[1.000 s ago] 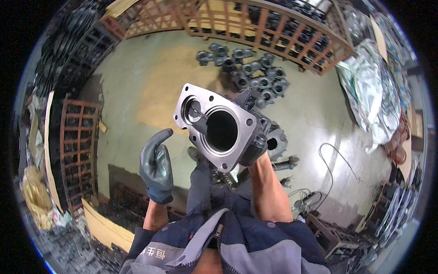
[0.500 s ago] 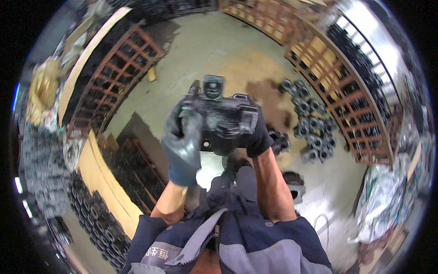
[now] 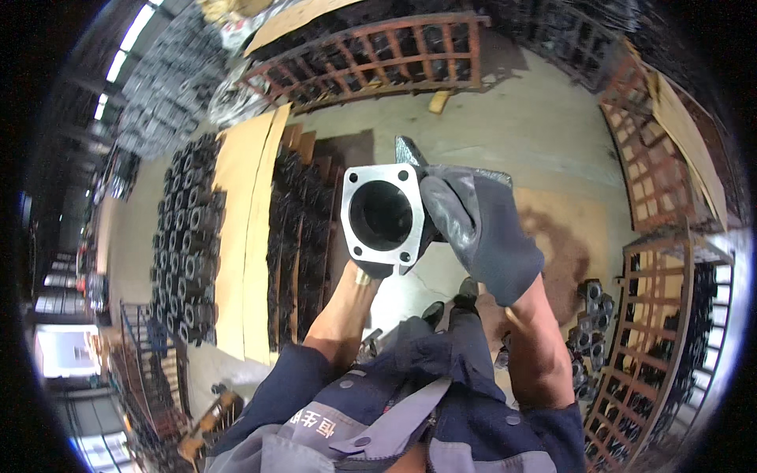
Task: The person sits on the floor and uses a handheld angle grinder to smooth the surfaces of metal castings. They repeatedly pick up a casting, grind its exterior, inspect it, and place it on a cardboard sheet with other finished parts.
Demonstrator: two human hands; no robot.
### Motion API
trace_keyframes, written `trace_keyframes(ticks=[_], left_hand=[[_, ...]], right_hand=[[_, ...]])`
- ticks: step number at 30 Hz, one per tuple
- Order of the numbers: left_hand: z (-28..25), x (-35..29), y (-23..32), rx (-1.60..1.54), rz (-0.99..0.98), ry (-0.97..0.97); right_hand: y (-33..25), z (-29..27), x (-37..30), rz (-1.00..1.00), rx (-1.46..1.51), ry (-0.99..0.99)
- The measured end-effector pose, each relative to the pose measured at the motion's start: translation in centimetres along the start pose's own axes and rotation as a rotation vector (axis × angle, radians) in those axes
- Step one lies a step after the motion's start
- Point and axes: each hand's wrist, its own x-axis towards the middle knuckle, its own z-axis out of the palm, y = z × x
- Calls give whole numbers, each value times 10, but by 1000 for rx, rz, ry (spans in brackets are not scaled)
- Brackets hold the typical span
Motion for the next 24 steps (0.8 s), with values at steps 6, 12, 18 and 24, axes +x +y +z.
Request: trace_keyframes(ticks=[6, 12, 18, 24], left_hand=[[37, 13, 15, 703, 472, -104], [13, 20, -3, 766, 413, 189], [-8, 30, 21, 658, 465, 267], [-77, 36, 49, 321, 458, 332]], right_hand=[[22, 0, 53, -42, -122, -325], [36, 23, 80, -92, -63, -431], [42, 66, 118, -35, -68, -565], [41, 143, 158, -84, -171, -739]])
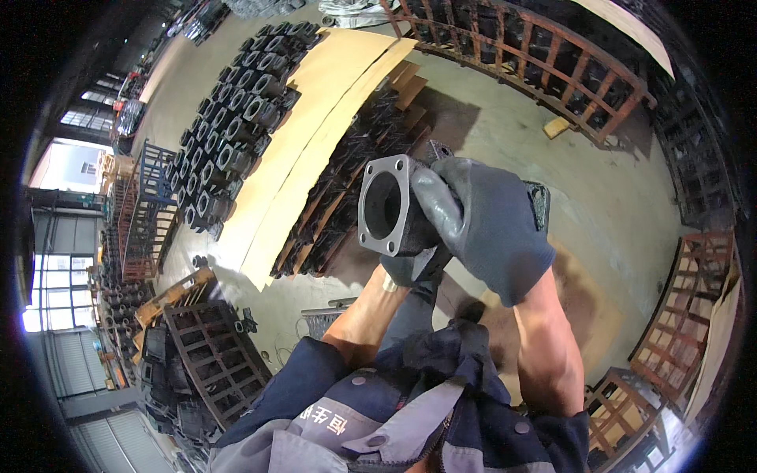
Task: The person sits on the floor and uses a handheld angle grinder to smooth the surfaces of metal castings. They repeatedly pick up a casting, grind its exterior, inspect it, and place it on a cardboard sheet with other finished parts.
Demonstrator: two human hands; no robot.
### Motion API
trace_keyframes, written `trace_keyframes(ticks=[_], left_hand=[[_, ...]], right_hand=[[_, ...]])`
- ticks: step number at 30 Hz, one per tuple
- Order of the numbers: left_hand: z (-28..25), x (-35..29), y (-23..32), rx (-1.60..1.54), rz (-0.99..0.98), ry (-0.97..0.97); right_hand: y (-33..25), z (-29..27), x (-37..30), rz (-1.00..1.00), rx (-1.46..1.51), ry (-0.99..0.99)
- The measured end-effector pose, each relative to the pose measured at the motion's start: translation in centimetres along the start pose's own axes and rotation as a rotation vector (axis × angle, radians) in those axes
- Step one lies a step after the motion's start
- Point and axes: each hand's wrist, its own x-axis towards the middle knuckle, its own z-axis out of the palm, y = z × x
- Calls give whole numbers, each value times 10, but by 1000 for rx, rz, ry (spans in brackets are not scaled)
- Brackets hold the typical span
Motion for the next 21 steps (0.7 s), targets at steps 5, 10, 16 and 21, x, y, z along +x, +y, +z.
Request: trace_keyframes(ticks=[5, 10, 16, 21], left_hand=[[-49, 46, 20, -138, -9, 55], [-92, 72, 36, -205, -3, 113], [-126, 83, 49, -279, 69, 230], [-152, 57, 66, -282, 220, 455]], right_hand=[[-14, 32, 67, -43, -38, -41], [-39, 61, 120, -159, -123, -69], [-53, 95, 142, -384, -51, 23], [-61, 126, 142, -532, 9, -63]])
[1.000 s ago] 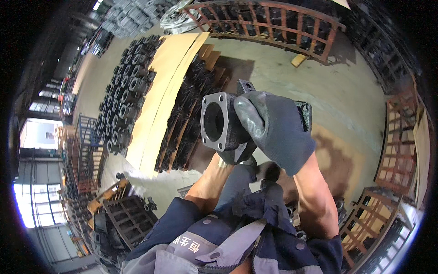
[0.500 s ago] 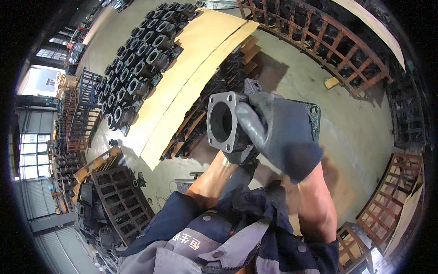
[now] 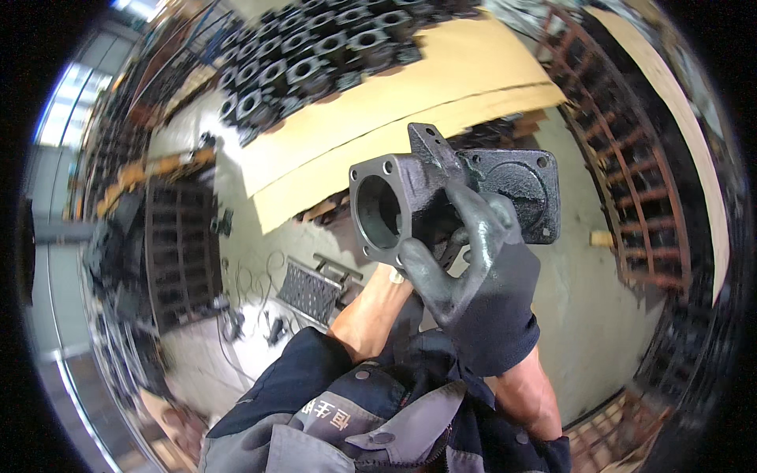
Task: The person sits on the floor and uses a handheld angle grinder to smooth the surfaces of metal castings. They repeatedly pick up a casting, grind its exterior, inspect it, and place it on a cardboard sheet with other finished parts.
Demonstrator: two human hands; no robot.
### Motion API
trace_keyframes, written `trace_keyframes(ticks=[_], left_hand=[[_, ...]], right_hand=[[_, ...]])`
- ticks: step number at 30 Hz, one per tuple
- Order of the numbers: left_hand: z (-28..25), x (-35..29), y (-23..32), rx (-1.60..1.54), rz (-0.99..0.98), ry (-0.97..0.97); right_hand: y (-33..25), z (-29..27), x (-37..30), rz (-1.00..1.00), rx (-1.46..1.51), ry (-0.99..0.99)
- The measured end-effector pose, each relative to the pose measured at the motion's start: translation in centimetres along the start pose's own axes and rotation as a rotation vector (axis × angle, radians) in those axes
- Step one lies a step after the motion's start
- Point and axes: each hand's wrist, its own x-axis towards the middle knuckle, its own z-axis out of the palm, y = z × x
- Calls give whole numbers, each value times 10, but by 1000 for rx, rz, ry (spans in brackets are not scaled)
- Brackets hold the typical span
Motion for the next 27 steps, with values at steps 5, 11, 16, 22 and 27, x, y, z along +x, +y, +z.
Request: trace_keyframes(ticks=[5, 11, 16, 22, 27], left_hand=[[-40, -73, 18, -18, 248, 348], [-71, -185, 0, -288, 574, 879], [-94, -309, -22, -467, 641, 1276], [-95, -437, -35, -50, 587, 1713], [-132, -550, -58, -301, 683, 1653]], right_hand=[[-16, 38, -6, -65, 175, -310], [-20, 112, -47, -24, 272, -690], [-40, 187, -115, 268, 430, -1110], [-108, 282, -190, -223, 361, -1488], [-223, 341, -265, -297, 259, -1805]])
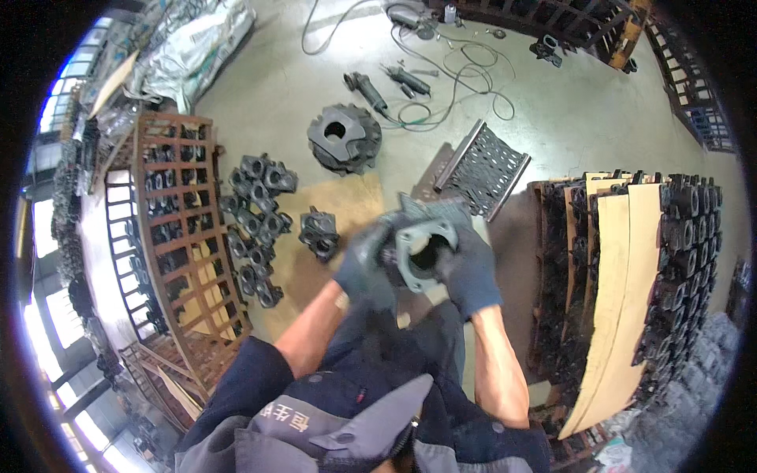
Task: The person sits on the floor and uses a handheld angle grinder to smooth the surfaces of metal castings. They repeatedly pick up a casting, grind its exterior, inspect it, and place it on a cardboard sheet with other finished parts.
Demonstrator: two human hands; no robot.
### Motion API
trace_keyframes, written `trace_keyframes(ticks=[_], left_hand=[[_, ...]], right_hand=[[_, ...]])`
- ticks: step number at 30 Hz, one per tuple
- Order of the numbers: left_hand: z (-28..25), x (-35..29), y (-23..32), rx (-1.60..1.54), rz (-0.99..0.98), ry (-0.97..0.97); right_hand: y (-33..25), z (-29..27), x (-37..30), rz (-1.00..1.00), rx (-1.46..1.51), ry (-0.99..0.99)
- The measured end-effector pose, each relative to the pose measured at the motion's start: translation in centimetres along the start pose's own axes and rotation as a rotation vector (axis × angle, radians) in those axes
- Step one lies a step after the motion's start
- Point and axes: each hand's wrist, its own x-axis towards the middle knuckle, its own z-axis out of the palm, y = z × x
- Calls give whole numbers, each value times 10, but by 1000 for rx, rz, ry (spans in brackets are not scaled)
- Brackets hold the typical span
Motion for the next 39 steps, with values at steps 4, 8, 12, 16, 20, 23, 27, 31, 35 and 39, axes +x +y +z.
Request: trace_keyframes(ticks=[4, 8, 12, 16, 20, 23, 27, 31, 35, 39], left_hand=[[-27, 38, 76, -323, -280, 213], [-114, 112, 88, -87, -222, 224], [-128, 149, 140, 9, -155, 132], [-142, 188, 150, -12, -72, 42], [-158, 218, 146, -63, 9, 308], [-174, 240, 160, -72, -51, 407], [-211, 274, 146, -166, -42, 551], [-268, 312, 116, -303, 85, 516], [-312, 344, 105, -4, 59, 542], [-364, 371, 72, 78, 68, 597]], right_hand=[[-27, 37, 82, -273, -301, -129], [-63, 59, 145, -466, -385, -295], [-91, 73, 209, -599, -564, -477], [-115, 94, 257, -714, -821, -536], [-86, 122, 318, -902, -606, -441], [-73, 147, 357, -802, -432, -452], [-24, 193, 402, -620, -178, -293], [15, 244, 439, -84, 68, -217], [82, 290, 480, 267, 586, -422], [148, 336, 507, 333, 746, -527]])
